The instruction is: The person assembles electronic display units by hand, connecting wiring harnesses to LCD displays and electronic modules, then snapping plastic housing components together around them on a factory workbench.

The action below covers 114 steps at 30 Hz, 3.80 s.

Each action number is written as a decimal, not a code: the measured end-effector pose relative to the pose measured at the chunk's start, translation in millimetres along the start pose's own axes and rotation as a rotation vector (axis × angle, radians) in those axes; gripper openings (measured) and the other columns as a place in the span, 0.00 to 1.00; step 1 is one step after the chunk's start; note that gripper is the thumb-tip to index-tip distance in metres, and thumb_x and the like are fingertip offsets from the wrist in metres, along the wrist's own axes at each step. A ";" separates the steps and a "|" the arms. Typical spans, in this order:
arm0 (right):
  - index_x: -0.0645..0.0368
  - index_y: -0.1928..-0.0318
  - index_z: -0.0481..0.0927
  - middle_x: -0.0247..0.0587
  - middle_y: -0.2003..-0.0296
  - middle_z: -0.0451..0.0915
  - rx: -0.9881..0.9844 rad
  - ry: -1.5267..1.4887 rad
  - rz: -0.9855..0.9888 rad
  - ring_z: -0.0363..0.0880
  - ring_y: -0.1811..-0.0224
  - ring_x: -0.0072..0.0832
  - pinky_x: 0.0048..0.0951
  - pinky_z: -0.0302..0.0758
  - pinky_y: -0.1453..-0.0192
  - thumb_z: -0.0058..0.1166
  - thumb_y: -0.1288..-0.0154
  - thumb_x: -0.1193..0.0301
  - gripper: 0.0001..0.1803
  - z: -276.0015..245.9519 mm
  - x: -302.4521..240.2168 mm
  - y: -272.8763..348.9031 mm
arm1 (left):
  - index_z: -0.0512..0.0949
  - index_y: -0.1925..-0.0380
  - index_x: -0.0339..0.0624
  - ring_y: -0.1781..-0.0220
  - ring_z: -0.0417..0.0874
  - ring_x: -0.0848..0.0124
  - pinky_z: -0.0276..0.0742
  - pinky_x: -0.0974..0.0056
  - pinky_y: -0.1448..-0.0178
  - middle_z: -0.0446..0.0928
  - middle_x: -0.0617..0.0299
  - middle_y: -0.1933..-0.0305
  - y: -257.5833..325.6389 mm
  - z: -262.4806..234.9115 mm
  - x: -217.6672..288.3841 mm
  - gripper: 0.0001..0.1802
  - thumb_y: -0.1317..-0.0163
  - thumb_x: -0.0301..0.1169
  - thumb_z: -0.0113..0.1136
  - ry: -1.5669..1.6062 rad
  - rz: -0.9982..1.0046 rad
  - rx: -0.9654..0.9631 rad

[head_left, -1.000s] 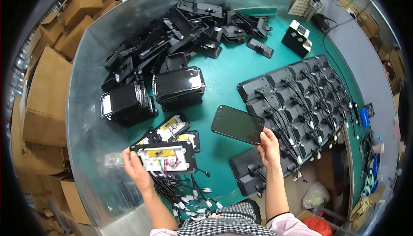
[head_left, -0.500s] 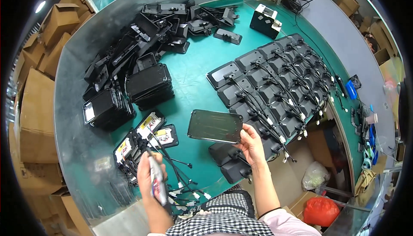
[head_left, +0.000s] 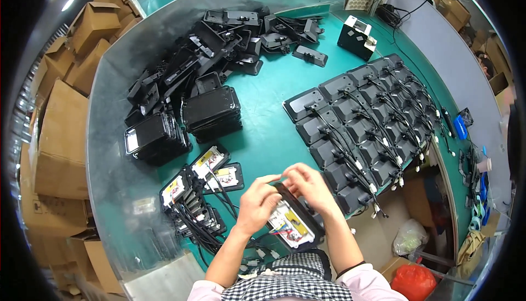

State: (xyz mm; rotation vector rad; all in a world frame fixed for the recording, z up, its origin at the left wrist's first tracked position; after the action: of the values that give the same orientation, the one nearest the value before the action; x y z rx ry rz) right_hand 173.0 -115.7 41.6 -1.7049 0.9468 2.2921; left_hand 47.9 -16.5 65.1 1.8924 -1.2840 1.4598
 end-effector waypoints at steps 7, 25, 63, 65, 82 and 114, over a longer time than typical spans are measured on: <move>0.64 0.35 0.52 0.51 0.42 0.65 -0.048 -0.179 -0.324 0.66 0.41 0.32 0.30 0.64 0.39 0.46 0.33 0.64 0.32 24.5 -8.7 21.8 | 0.71 0.67 0.35 0.69 0.67 0.78 0.67 0.70 0.63 0.70 0.66 0.73 1.6 -58.6 -52.4 0.09 0.34 0.31 0.48 -0.017 -0.269 0.620; 0.68 0.54 0.70 0.40 0.64 0.78 0.465 0.036 -0.450 0.73 0.62 0.20 0.23 0.71 0.56 0.43 0.34 0.75 0.11 31.5 15.6 -4.8 | 0.63 0.42 0.30 0.43 0.68 0.72 0.60 0.69 0.38 0.69 0.56 0.43 13.5 -42.6 -46.0 0.22 0.37 0.19 0.43 0.562 -0.469 0.530; 0.60 0.75 0.73 0.30 0.88 0.64 0.211 -0.601 0.176 0.58 0.92 0.22 0.24 0.54 0.85 0.50 0.35 0.59 0.18 75.4 59.4 -23.7 | 0.69 0.70 0.45 0.69 0.80 0.63 0.75 0.60 0.71 0.75 0.60 0.74 -317.9 -193.1 -127.5 0.05 0.49 0.26 0.50 -1.507 0.317 0.084; 0.60 0.73 0.73 0.30 0.87 0.65 0.201 -0.575 0.156 0.58 0.92 0.22 0.23 0.54 0.86 0.49 0.34 0.59 0.17 73.5 65.9 -23.4 | 0.68 0.69 0.44 0.69 0.80 0.64 0.76 0.62 0.72 0.75 0.60 0.74 -289.1 -197.3 -82.1 0.07 0.50 0.24 0.51 -1.376 0.413 0.182; 0.64 0.52 0.64 0.35 0.75 0.72 -0.011 -0.691 0.095 0.61 0.90 0.19 0.18 0.56 0.88 0.40 0.36 0.74 0.13 73.2 33.9 24.3 | 0.72 0.50 0.33 0.44 0.74 0.57 0.71 0.56 0.45 0.75 0.50 0.49 46.8 -52.8 16.0 0.23 0.50 0.18 0.51 -0.983 0.272 0.068; 0.62 0.50 0.71 0.45 0.58 0.76 0.340 0.572 -0.750 0.78 0.63 0.33 0.28 0.75 0.65 0.68 0.55 0.65 0.31 41.6 -41.8 80.6 | 0.68 0.43 0.62 0.44 0.64 0.49 0.66 0.50 0.46 0.61 0.50 0.42 63.3 -52.4 71.6 0.43 0.67 0.29 0.64 -0.827 -0.091 0.178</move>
State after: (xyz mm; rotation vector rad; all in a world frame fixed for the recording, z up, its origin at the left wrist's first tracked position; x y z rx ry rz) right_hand 117.0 -146.1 118.6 -2.1008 0.5578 1.1374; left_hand -32.0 -35.4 136.7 2.7840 -1.3782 0.7549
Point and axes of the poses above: each hand's wrist, its own y-axis away from the middle knuckle, its own z-axis out of the palm, x = y × z, the point moved 3 cm from there along -y, towards the middle knuckle
